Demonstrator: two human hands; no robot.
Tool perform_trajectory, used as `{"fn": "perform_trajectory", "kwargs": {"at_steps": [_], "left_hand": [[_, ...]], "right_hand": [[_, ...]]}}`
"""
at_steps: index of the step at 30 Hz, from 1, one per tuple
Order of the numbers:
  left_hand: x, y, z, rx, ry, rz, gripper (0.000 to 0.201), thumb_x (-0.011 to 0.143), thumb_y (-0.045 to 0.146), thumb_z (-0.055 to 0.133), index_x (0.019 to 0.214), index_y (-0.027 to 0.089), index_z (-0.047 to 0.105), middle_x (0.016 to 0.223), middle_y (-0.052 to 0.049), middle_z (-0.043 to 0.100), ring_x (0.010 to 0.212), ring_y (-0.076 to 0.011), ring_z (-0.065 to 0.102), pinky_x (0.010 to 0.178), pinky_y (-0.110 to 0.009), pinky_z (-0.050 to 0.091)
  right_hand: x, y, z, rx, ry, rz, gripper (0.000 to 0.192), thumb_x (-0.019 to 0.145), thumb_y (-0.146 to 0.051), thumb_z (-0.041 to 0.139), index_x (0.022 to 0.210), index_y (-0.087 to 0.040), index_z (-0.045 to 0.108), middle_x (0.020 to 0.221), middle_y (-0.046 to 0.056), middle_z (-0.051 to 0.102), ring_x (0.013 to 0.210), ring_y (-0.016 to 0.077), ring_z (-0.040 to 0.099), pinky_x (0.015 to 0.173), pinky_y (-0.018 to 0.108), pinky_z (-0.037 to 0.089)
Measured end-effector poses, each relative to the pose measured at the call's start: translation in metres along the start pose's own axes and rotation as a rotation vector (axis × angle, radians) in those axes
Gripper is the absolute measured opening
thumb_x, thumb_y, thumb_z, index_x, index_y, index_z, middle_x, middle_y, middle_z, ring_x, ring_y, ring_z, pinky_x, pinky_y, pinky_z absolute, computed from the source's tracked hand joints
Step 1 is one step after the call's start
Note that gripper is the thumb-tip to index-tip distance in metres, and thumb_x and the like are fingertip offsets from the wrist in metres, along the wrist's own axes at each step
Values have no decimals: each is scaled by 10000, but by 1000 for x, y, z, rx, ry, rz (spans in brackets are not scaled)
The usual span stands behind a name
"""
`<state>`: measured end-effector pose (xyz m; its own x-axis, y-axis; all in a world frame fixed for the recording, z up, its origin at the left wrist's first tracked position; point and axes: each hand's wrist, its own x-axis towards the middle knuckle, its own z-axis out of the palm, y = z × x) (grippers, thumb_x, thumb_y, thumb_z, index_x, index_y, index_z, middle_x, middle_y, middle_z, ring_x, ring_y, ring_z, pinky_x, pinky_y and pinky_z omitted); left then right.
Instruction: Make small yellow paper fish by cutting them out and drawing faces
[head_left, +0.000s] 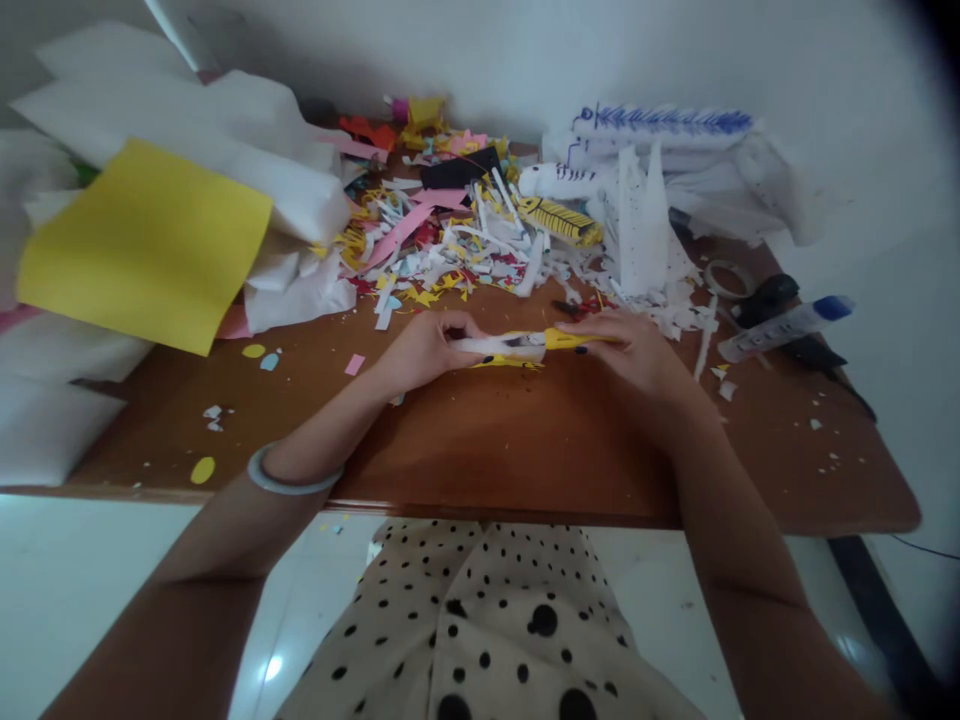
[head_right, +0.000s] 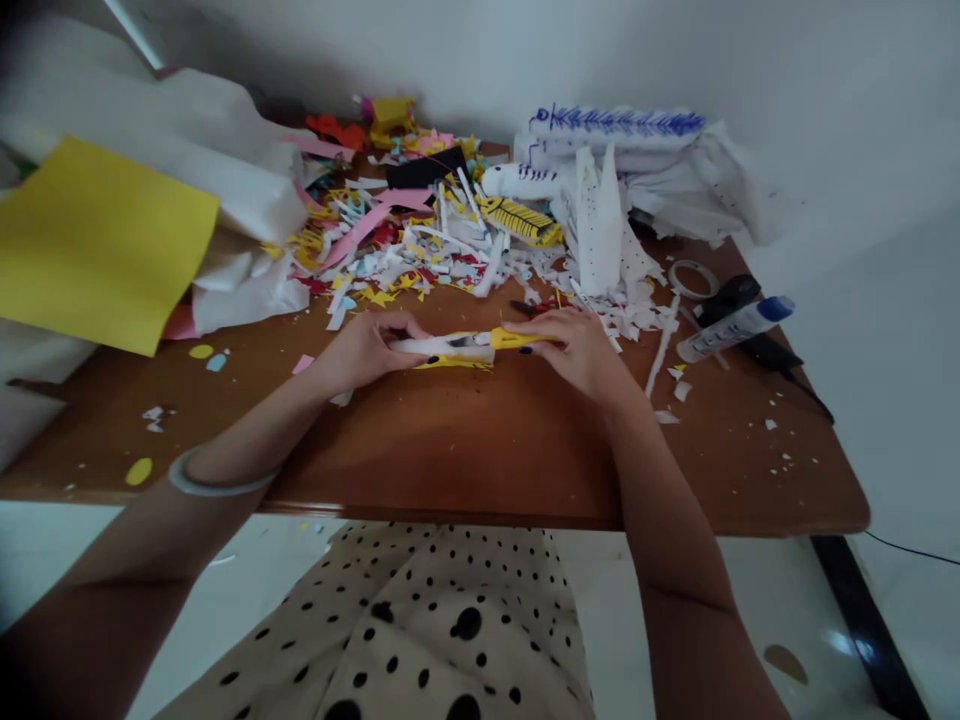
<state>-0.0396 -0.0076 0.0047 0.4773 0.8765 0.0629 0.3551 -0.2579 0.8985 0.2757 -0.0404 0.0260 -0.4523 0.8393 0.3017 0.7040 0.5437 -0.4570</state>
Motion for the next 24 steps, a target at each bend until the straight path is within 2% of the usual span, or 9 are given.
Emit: {"fn": "perform_trajectory", "kwargs": {"at_steps": [6, 12, 17, 19, 21, 24], "left_hand": [[0, -2, 0, 2, -13, 8, 220, 672, 295, 751, 842, 166, 701, 875, -27, 731, 793, -156, 667, 731, -249, 505], [0, -1, 0, 4, -4, 9, 208, 667, 295, 747, 816, 162, 688, 865, -21, 725, 786, -156, 658, 730, -252, 504], [0, 0, 0, 12, -14, -5, 217, 677, 280, 747, 851, 162, 697, 879, -26, 730, 779, -152, 657, 728, -252, 500], [1, -1, 0, 11, 20, -17, 235, 696, 298, 744, 883, 163, 700, 900, -30, 733, 780, -151, 655, 736, -259, 502], [1, -2, 0, 9, 74, -12, 245, 717, 324, 739, 899, 162, 702, 931, -37, 732, 799, -156, 655, 748, -267, 504], [1, -5, 1, 18, 124, 42, 247, 739, 334, 737, 919, 169, 702, 956, -38, 725, 833, -161, 653, 759, -269, 501]], "right_hand": [[-3, 4, -3, 47, -39, 13, 338, 920, -237, 539, 1217, -304, 684, 1109, 39, 736, 1001, 238, 661, 913, 418, 508], [3, 0, 2, 34, -7, 12, 332, 919, -226, 523, 1185, -308, 703, 1075, 31, 745, 985, 233, 665, 913, 418, 509], [-6, 12, -11, 76, -57, 72, 322, 912, -252, 541, 1189, -307, 696, 1149, 17, 731, 1062, 237, 666, 953, 408, 513], [-12, 19, -17, 77, 16, 144, 329, 909, -264, 537, 1204, -303, 679, 1205, 15, 708, 1115, 242, 651, 988, 415, 502], [-15, 26, -19, 19, 147, 241, 346, 891, -275, 548, 1219, -292, 658, 1241, 25, 686, 1151, 258, 631, 1012, 437, 485], [-16, 37, -10, -128, 268, 371, 344, 826, -301, 610, 1161, -244, 666, 1155, 83, 703, 1057, 300, 652, 952, 479, 500]]}}
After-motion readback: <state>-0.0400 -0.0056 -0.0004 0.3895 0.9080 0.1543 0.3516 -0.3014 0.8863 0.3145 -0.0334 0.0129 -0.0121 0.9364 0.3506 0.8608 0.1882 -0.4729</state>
